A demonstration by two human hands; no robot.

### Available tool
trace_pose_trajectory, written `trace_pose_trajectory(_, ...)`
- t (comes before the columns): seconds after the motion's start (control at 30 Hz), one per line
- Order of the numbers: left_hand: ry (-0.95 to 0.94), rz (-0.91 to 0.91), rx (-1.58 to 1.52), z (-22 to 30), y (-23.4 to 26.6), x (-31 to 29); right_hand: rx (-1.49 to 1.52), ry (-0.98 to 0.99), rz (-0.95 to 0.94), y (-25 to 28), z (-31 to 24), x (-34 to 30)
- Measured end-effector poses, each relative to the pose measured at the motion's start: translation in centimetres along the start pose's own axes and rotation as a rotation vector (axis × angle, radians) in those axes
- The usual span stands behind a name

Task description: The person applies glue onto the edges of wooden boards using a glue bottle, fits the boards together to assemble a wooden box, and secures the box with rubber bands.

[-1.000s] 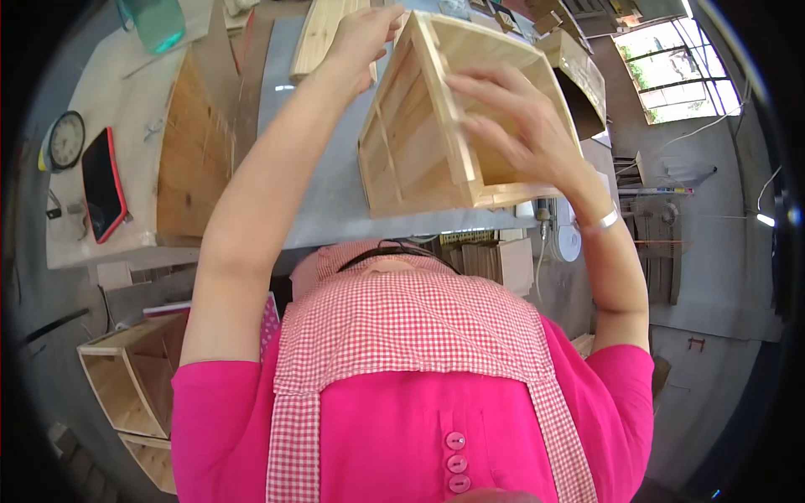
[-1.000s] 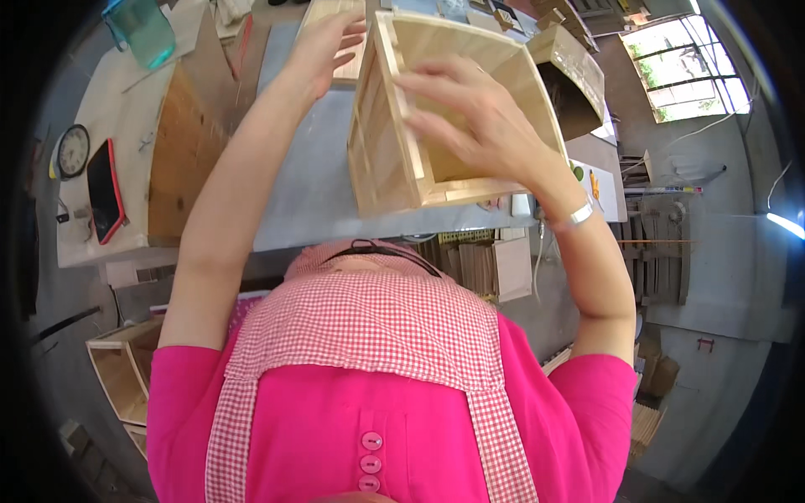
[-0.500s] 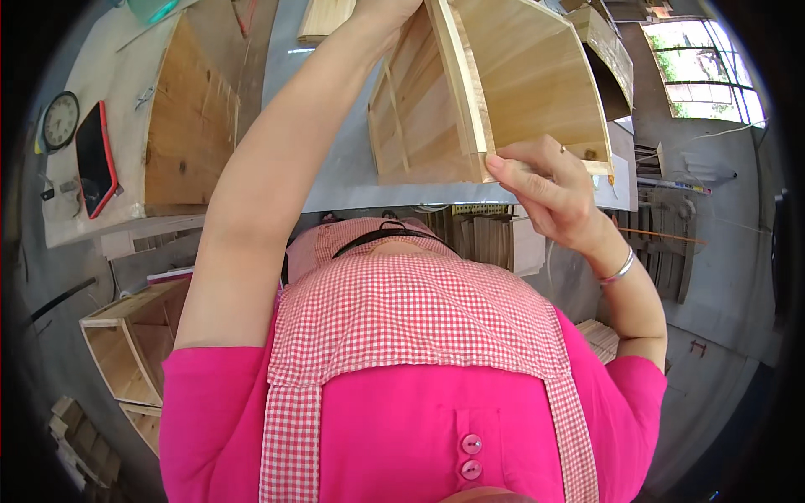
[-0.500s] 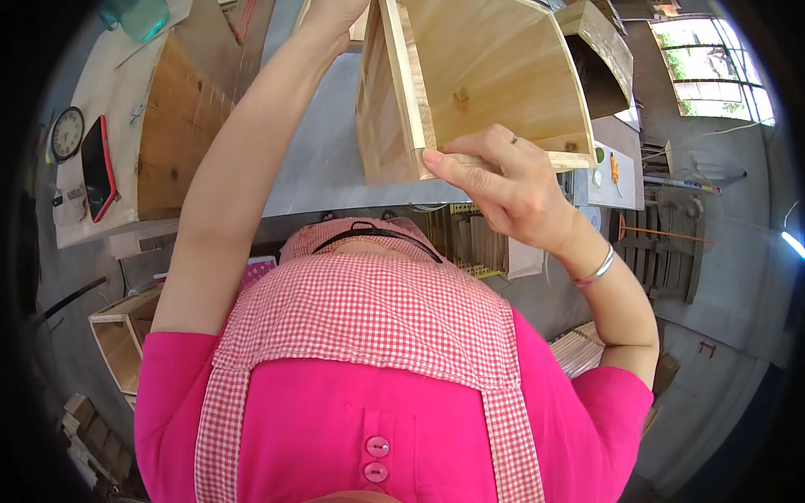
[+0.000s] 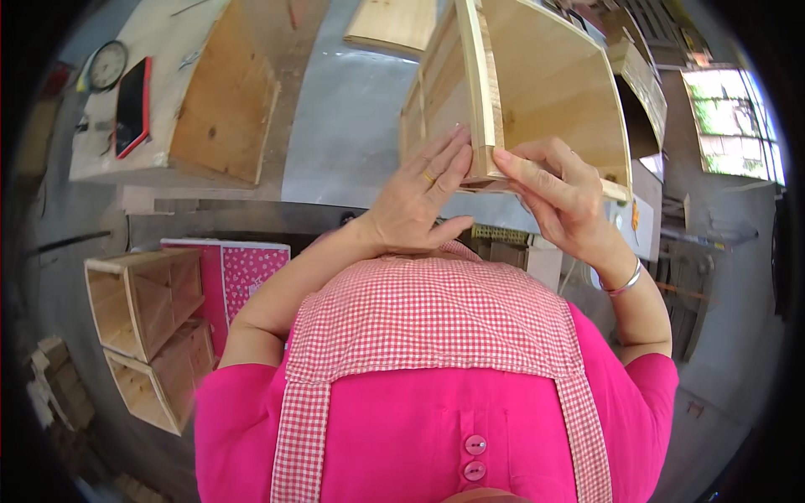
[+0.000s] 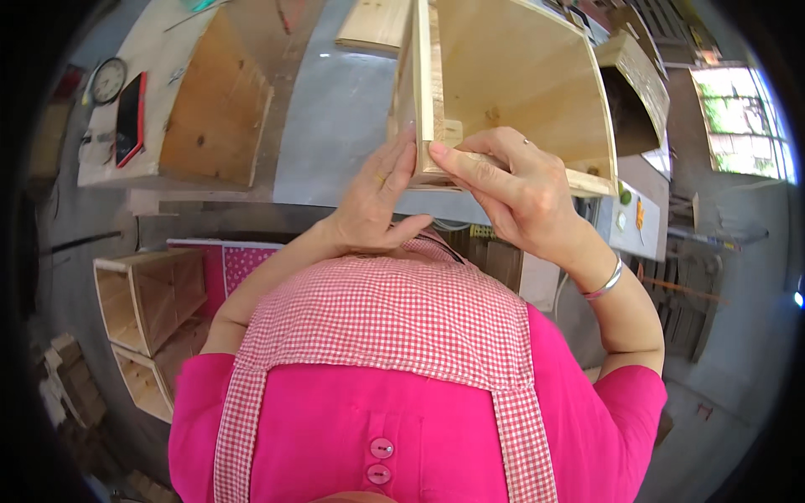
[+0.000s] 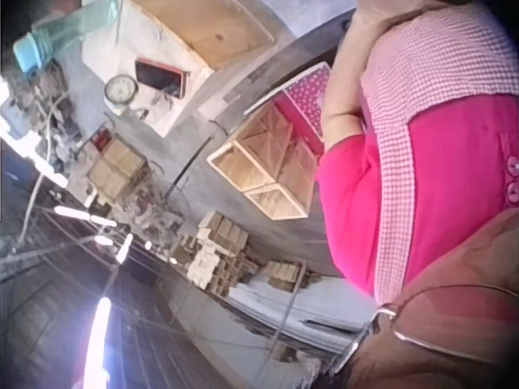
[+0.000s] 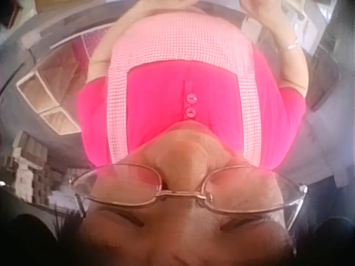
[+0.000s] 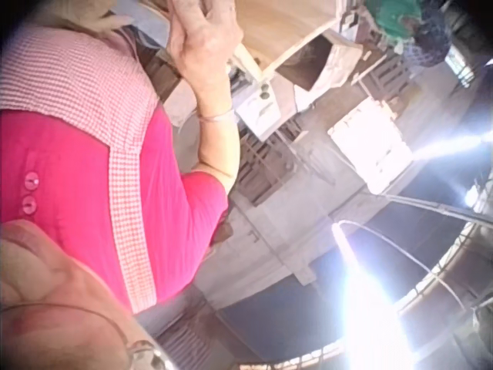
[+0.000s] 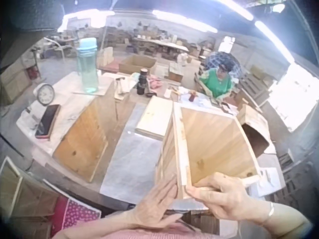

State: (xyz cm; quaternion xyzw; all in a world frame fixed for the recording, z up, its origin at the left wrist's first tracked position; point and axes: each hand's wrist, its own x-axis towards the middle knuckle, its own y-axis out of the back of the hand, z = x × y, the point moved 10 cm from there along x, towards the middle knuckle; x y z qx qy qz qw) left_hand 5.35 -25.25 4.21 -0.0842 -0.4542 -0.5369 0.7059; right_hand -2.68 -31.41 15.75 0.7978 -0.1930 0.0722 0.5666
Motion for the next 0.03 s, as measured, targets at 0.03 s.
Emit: trace_pose_trajectory(0.03,0.006,0.04,0.031,0.31,0.05,0.18,-0.008,0.006,0.01,0.13,-0.1,0.04)
